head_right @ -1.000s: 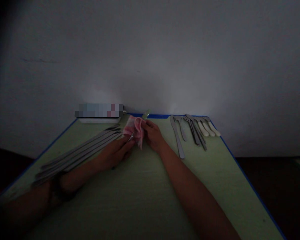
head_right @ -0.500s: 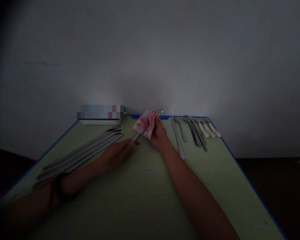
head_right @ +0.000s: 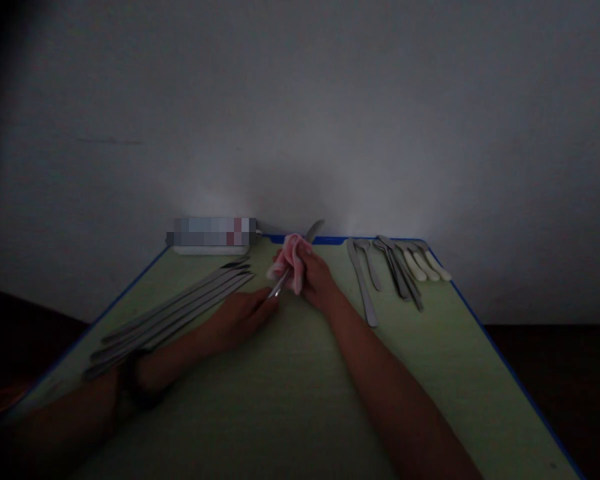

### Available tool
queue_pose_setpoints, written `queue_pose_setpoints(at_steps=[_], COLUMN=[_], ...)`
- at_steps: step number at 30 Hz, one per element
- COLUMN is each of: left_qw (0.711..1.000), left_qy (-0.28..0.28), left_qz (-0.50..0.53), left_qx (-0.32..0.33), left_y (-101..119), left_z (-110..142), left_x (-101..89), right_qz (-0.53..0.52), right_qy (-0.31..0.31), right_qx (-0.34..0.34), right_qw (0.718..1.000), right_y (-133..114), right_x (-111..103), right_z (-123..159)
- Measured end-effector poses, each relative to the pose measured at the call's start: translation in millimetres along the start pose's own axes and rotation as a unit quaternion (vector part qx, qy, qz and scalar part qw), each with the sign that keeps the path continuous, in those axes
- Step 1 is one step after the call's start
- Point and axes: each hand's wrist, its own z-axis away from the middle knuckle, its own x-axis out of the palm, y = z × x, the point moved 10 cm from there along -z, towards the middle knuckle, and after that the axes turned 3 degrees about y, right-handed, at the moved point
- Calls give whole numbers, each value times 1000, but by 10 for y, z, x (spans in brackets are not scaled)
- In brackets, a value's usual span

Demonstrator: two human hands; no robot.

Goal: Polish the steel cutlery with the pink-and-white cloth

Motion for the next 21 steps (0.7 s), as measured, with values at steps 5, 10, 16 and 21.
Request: queue_pose_setpoints(at_steps=[5,10,16,21], left_qw=[995,991,983,983], left_qy=[-36,-57,-97,-115], left_qz=[-23,7,80,64], left_qx=[94,118,133,126], left_y=[191,256,289,215], left_z=[71,120,157,133], left_x=[66,36,-18,83], right_qz=[-79,-100,-65,-90], right_qy=[120,156,119,123], right_qx=[-73,-93,-132,-94], right_qw=[987,978,982,984], right_y=[-231,-240,-303,-241], right_x=[-300,-446,-424,-397], right_z=[-67,-79,-111,-96])
